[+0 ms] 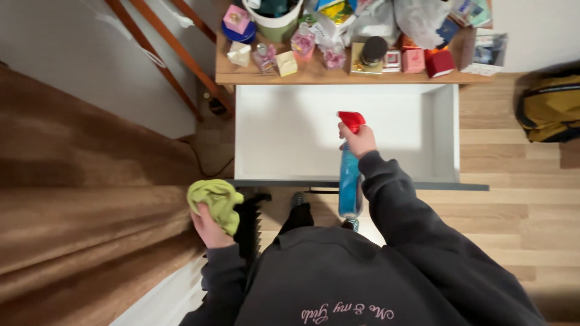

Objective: The person sprays a cleaning solution into an open white drawer and wipes the interior surfaces with a green cloth. They repeatedly wipe the bottom and sides of the drawer, refolding the cloth and continuing until the drawer is clean.

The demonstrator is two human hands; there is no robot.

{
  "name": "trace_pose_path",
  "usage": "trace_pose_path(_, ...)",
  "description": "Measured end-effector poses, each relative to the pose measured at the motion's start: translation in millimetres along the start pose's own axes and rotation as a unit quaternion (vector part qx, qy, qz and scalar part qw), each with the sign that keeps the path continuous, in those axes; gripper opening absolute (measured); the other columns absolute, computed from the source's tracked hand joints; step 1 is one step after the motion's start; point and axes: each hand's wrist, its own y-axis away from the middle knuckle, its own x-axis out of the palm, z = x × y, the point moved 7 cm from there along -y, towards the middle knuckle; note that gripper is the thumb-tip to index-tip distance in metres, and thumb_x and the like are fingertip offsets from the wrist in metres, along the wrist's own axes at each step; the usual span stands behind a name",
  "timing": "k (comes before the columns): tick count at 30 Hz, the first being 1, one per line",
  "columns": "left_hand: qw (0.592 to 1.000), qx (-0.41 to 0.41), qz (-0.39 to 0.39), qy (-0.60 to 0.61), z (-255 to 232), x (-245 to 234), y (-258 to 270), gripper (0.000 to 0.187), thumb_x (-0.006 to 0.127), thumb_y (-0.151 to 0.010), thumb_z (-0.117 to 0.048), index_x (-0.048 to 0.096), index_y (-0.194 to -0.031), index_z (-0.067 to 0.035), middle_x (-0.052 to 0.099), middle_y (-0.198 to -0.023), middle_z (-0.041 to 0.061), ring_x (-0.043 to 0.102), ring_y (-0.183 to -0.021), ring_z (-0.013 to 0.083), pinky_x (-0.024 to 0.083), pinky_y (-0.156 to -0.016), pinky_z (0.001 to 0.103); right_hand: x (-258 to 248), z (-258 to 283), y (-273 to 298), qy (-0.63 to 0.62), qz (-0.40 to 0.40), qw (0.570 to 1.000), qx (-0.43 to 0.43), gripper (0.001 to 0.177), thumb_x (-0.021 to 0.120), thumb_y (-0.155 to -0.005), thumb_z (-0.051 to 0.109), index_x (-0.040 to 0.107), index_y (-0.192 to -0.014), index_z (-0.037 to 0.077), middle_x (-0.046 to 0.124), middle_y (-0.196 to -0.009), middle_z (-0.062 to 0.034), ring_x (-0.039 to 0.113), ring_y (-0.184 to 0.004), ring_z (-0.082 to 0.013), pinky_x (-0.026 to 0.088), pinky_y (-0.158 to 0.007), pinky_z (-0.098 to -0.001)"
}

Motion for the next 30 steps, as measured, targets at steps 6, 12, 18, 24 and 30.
trace_pose_path(6,0.930,0.084,0.320,-0.161,42.9,-11.0,92.7,0.054,0.071,-0.087,-0.031,0.059,-0.135,-0.009,0.063,-0.136,0.011,0.060,-0.122,0.0230,0.047,-0.104,0.035,36.8,55.6,61.9,0.001,0.076,0.995,0.068,0.038,0.070,-0.085,0.040,0.072,-0.097,0.004,0.068,-0.089,-0.0133,0.069,-0.058,-0.0258,0.055,-0.062,-0.0337)
trace_pose_path(12,0.886,0.250,0.347,-0.179,-54.7,135.7,90.4,0.056,0.077,-0.089,-0.032,0.062,-0.139,-0.011,0.071,-0.117,0.024,0.069,-0.108,0.0425,0.055,-0.090,0.052,32.4,91.4,112.3,0.067,0.090,0.994,0.008,0.045,0.073,-0.087,0.051,0.074,-0.095,0.007,0.072,-0.060,-0.0107,0.074,-0.060,-0.0222,0.057,-0.073,-0.0314)
trace_pose_path(18,0.426,0.789,0.365,-0.250,-117.6,229.6,165.0,0.022,0.055,-0.103,-0.028,0.060,-0.122,-0.036,0.052,-0.082,-0.005,0.058,-0.067,0.0168,0.052,-0.052,0.031,8.6,6.8,95.8,0.011,0.033,0.997,-0.063,0.037,0.075,-0.088,0.025,0.070,-0.116,0.002,0.074,-0.087,-0.0209,0.072,-0.083,-0.0329,0.057,-0.082,-0.0422)
trace_pose_path(24,0.262,0.864,0.406,-0.138,-99.3,241.1,181.5,0.015,0.061,-0.096,-0.026,0.058,-0.111,-0.027,0.051,-0.074,0.000,0.055,-0.059,0.0195,0.047,-0.048,0.032,-33.1,-74.1,95.1,0.150,-0.072,0.986,0.010,0.033,0.079,-0.081,0.044,0.077,-0.087,0.012,0.075,-0.074,-0.0106,0.074,-0.087,-0.0319,0.055,-0.087,-0.0409)
trace_pose_path(30,0.176,0.867,0.466,0.014,-107.8,227.4,203.4,0.022,0.055,-0.101,-0.028,0.064,-0.120,-0.024,0.052,-0.078,0.001,0.051,-0.062,0.0177,0.048,-0.050,0.029,-69.9,-86.9,139.0,0.160,-0.135,0.977,0.040,0.053,0.078,-0.082,0.059,0.076,-0.085,0.006,0.074,-0.074,-0.0174,0.073,-0.088,-0.0385,0.055,-0.086,-0.0459)
